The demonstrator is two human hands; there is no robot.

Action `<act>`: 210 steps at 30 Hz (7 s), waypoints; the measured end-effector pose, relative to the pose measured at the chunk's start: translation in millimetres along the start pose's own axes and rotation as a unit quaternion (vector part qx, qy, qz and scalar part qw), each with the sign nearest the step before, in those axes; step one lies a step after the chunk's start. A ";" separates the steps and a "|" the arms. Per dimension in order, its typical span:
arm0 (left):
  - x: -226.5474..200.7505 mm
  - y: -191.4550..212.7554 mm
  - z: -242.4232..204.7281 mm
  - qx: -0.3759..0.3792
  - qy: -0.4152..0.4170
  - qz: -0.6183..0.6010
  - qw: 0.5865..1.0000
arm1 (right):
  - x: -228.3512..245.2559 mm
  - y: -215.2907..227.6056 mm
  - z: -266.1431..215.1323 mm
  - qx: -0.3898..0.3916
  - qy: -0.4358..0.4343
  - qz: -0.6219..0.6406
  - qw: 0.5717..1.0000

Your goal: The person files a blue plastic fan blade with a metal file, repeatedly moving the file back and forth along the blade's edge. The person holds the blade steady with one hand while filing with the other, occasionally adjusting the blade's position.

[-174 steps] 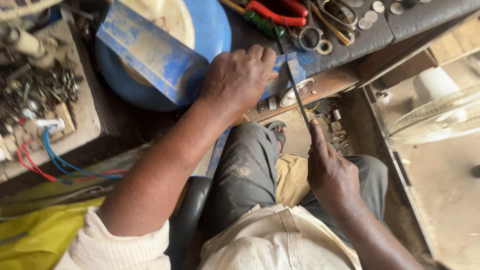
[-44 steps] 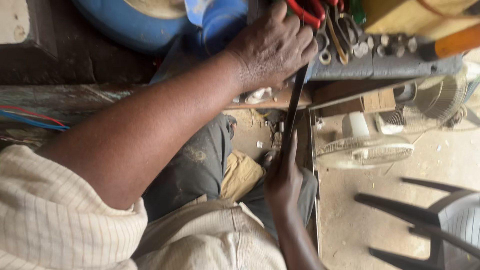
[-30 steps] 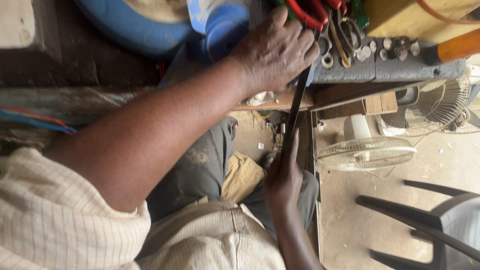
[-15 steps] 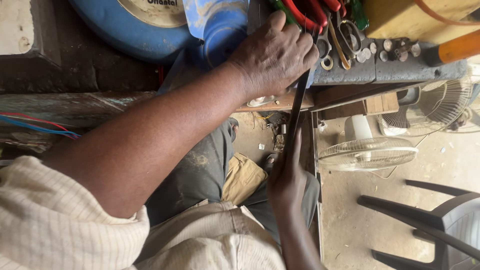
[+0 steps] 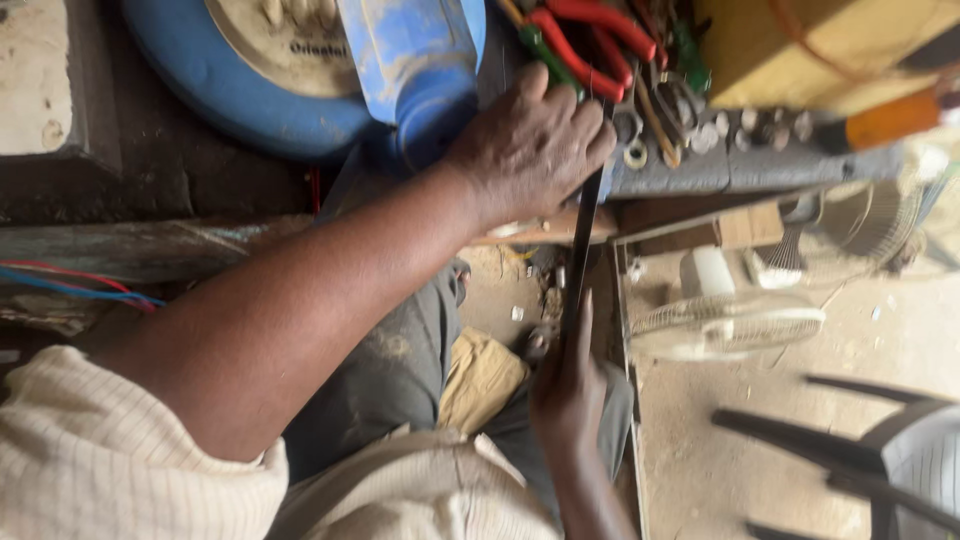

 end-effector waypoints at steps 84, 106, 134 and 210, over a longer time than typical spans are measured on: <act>7.3 0.0 5.9 0.059 0.013 -0.039 0.997 | -40.0 -24.3 73.5 -0.029 -0.053 -0.007 0.998; 0.3 -7.7 4.8 0.029 0.012 -0.035 0.999 | -55.8 -57.2 25.4 -0.104 0.003 0.048 0.993; 3.4 -28.9 8.4 0.105 0.003 -0.065 0.992 | -53.8 -57.6 21.2 -0.090 -0.032 0.025 0.995; -1.6 -14.7 8.1 0.075 -0.026 -0.025 0.997 | -42.5 -39.8 30.3 -0.018 -0.140 0.028 0.990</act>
Point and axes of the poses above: each hand's wrist, its own z-axis towards the middle knuckle, its own y-axis out of the back of the hand, x = y × z, the point moved 6 cm from there along z, towards the middle knuckle, and after that the axes turned 7 degrees about x, right-handed, at the moved point
